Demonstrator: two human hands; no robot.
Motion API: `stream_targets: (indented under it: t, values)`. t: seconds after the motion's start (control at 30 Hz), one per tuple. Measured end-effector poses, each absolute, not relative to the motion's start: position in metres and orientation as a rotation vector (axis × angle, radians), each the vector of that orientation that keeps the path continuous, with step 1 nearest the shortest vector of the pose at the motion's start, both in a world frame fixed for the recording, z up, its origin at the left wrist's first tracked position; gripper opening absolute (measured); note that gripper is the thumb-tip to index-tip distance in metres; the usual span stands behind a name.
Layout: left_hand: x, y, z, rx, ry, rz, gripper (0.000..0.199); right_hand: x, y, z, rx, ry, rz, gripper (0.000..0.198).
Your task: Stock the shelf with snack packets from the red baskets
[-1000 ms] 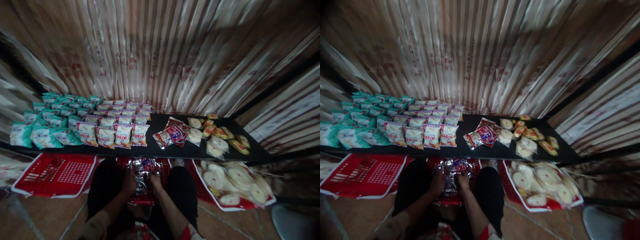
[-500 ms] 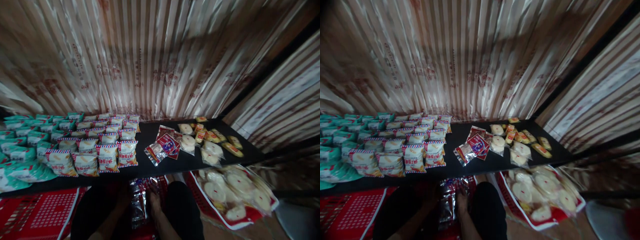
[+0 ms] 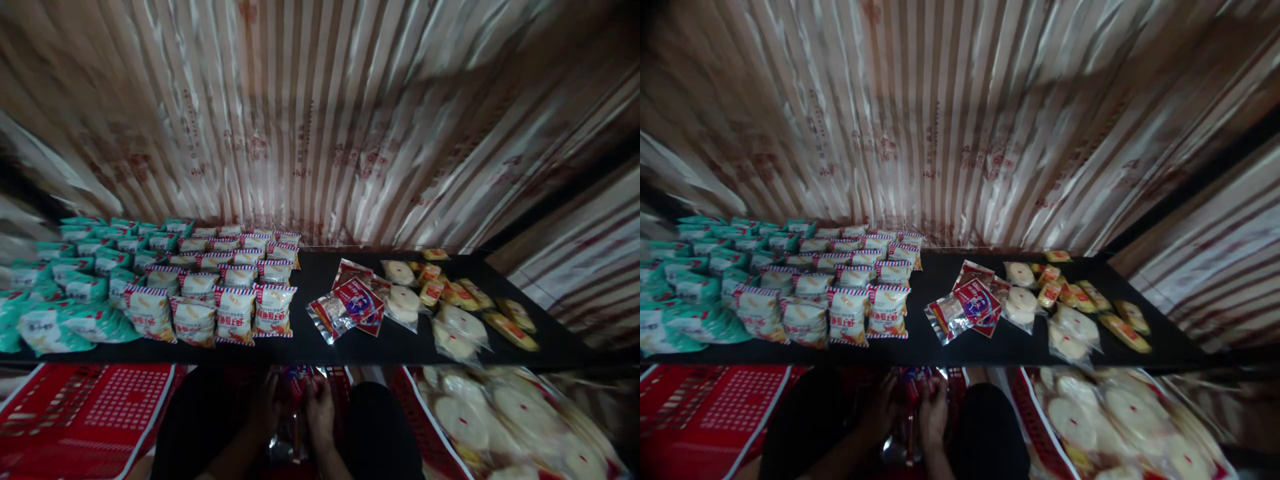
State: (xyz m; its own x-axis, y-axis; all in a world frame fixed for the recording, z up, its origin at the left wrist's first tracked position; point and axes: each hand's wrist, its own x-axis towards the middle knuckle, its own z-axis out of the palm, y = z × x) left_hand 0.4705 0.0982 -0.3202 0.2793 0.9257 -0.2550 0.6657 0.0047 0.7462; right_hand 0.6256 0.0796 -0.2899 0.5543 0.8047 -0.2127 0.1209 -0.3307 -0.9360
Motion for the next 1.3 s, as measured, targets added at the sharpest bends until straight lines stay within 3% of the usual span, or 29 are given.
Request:
stream_targets:
  t: [0.23, 0.47, 0.67, 0.9, 1.03, 1.3]
  values:
    - [0.473, 0.100, -0.270, 1.622, 1.627, 0.535, 0.071, 0.613, 0.063, -0.235, -1.762, -1.123, 0.786, 0.047]
    - [0.459, 0.080, -0.231, 1.600, 1.511, 0.624, 0.027, 0.619, 0.041, -0.208, -1.642, -1.344, 0.739, 0.048]
    - [0.454, 0.060, -0.200, 1.520, 1.458, 0.693, 0.006, 0.623, 0.033, -0.177, -1.625, -1.292, 0.761, 0.041]
    - [0.450, 0.052, -0.166, 1.452, 1.374, 0.833, 0.011, 0.620, 0.030, -0.132, -1.585, -1.121, 0.807, 0.048]
    - [0.455, 0.055, -0.150, 1.393, 1.331, 0.902, 0.015, 0.617, 0.029, -0.121, -1.447, -0.976, 1.007, 0.058]
    - [0.473, 0.053, -0.133, 1.274, 1.292, 1.041, 0.017, 0.617, 0.011, -0.128, -1.274, -0.970, 1.340, 0.052]
